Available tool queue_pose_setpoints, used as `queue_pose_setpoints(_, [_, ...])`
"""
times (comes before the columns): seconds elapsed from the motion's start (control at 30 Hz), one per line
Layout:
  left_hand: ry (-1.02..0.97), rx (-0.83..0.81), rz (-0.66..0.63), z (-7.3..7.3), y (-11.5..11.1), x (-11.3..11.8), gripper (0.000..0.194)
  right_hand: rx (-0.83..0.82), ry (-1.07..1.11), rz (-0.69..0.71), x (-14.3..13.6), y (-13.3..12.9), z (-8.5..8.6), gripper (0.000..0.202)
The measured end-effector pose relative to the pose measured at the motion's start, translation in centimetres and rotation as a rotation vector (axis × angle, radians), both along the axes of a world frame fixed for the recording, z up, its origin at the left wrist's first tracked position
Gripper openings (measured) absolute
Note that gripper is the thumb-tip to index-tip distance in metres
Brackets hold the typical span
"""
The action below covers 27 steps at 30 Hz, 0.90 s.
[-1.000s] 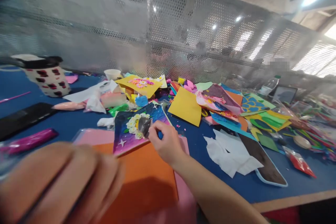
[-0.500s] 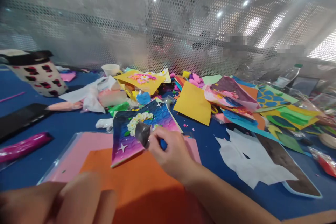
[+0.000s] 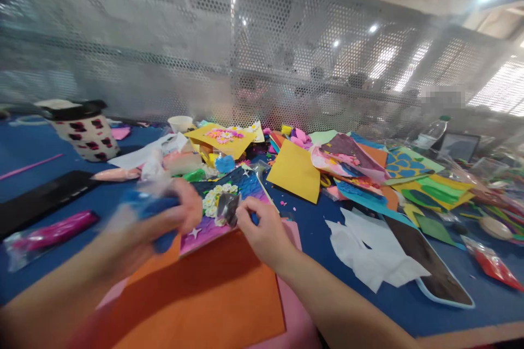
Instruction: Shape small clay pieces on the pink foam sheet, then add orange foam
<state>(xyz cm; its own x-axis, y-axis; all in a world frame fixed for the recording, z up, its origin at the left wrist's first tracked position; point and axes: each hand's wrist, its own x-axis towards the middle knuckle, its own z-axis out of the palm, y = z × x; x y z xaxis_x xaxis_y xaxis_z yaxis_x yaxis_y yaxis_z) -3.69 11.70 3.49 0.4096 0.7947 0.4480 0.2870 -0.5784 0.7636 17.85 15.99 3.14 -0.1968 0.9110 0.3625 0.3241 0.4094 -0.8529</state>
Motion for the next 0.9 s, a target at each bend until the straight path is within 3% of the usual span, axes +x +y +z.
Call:
queue_pose_setpoints(0.03, [-0.031, -0.029, 0.042, 1.8, 2.0, 1.0, 0.019, -0.011, 0.018, -0.001, 0.0, 0.1, 0.0, 0.029])
queue_pose_setpoints(0.1, [-0.085, -0.076, 0.132, 3.4, 4.9, 2.7, 0.017, -0.018, 0.035, 0.013, 0.1, 0.2, -0.1, 0.029])
queue_pose_setpoints(0.2, [-0.052, -0.085, 0.124, 2.5, 6.3, 3.8, 0.018, 0.008, 0.014, 0.046, 0.2, 0.2, -0.1, 0.027])
queue_pose_setpoints(0.33, [-0.019, -0.131, 0.049, 1.0, 5.8, 3.5, 0.022, 0.052, -0.035, 0.078, 0.2, 0.3, -0.2, 0.028])
queue_pose_setpoints(0.53, [0.006, -0.142, 0.045, 0.7, 6.1, 3.3, 0.021, 0.058, -0.19, 0.102, 0.4, 0.8, -0.8, 0.026])
queue_pose_setpoints(0.7, [0.014, -0.167, 0.106, 0.4, 6.2, 3.3, 0.021, -0.03, -0.178, 0.133, 0.4, 1.0, -1.0, 0.026])
queue_pose_setpoints(0.9, [0.034, -0.179, 0.098, 0.0, 6.3, 3.4, 0.022, -0.015, -0.314, 0.088, 0.4, 0.8, -0.8, 0.02])
